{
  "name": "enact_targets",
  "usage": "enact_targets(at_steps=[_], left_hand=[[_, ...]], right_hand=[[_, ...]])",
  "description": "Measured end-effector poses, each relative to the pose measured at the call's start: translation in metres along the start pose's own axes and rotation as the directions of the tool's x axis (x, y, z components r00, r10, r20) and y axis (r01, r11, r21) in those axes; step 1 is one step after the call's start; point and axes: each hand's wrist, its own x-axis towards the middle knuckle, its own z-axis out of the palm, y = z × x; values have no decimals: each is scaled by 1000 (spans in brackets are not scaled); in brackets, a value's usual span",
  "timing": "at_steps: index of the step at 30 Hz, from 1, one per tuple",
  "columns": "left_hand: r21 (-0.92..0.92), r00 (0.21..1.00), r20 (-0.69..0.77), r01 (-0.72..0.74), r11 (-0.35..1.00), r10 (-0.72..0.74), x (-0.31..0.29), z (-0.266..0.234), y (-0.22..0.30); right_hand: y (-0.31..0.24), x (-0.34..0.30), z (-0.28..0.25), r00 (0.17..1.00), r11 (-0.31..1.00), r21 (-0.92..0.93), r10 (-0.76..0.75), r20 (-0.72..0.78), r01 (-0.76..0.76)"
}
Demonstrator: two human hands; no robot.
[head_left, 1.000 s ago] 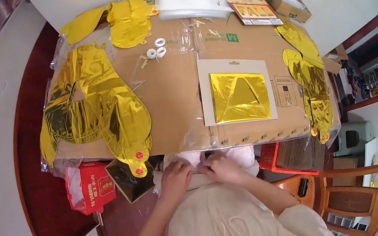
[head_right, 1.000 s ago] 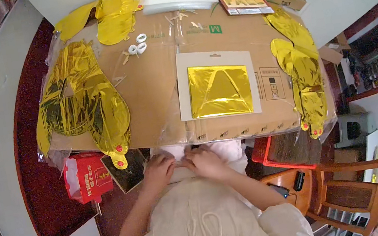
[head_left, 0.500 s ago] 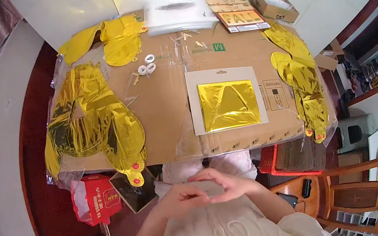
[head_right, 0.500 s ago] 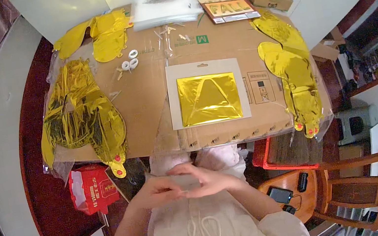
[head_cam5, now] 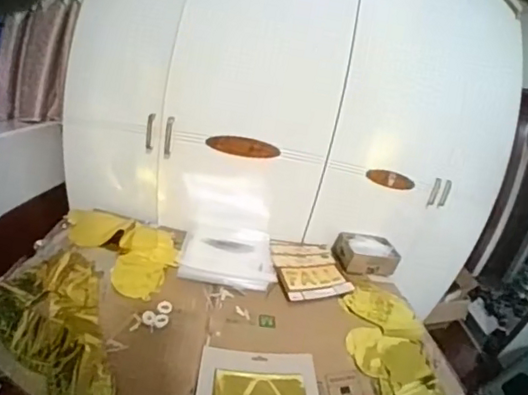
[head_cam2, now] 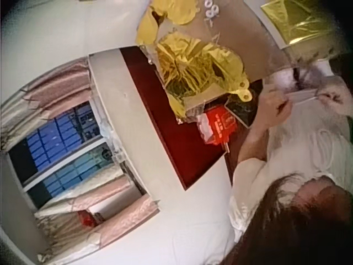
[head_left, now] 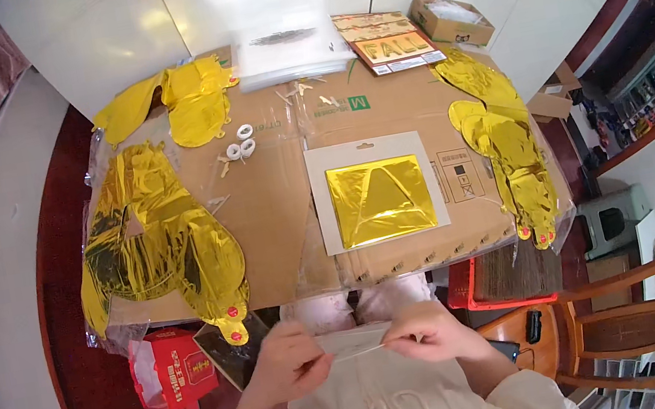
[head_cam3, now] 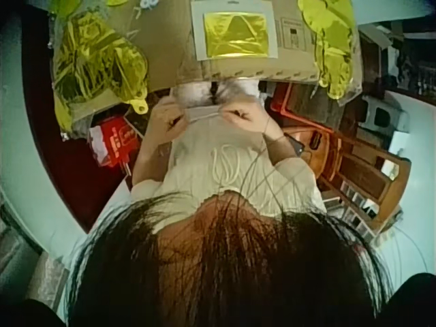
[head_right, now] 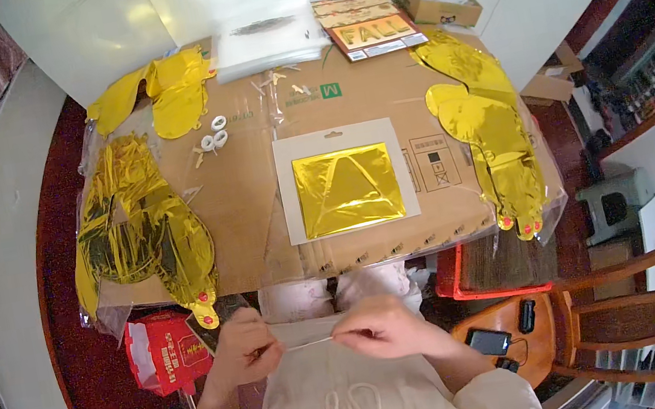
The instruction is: Folding gold-colored foil letter balloons and placing them on a cardboard box surface.
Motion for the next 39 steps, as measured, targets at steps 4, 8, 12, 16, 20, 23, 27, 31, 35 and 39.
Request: enact_targets(at_steps=[4,8,12,16,20,23,27,31,35,39], left_hand=[[-859,852,-263,7,512,-452,6,27,10],[214,940,-340,90,973,-13,14,13,-10],[-523,994,-99,-91,848,46,-2,10,-23],[-610,828,-461,-35,792,-319,12,20,1],[125,949,-314,47,991,-5,8,6,-17],[-617,968,-245,-113,779,-53,-4,14,-22],[-423,818,-508,37,905,-271,26,15,2],[-6,984,-176,9,1000,-10,2,5,-30],[-810,898,-323,-100,578,-298,6,23,-16],[-90,875,-465,107,990,-136,17,18,-15]], right_hand=[[21,9,35,978,982,-4,185,-96,-187],[-2,6,39,987,999,32,-34,159,30],[4,21,21,998,994,87,-70,5,69],[20,26,54,973,974,69,211,90,-218],[2,23,36,999,999,30,-38,16,37],[-1,41,35,943,958,125,277,-186,-257],[20,25,59,969,979,-20,204,137,-203],[2,28,30,997,993,94,73,-25,-70],[24,32,52,975,975,-9,222,-26,-222],[12,22,45,995,998,57,9,101,-15]])
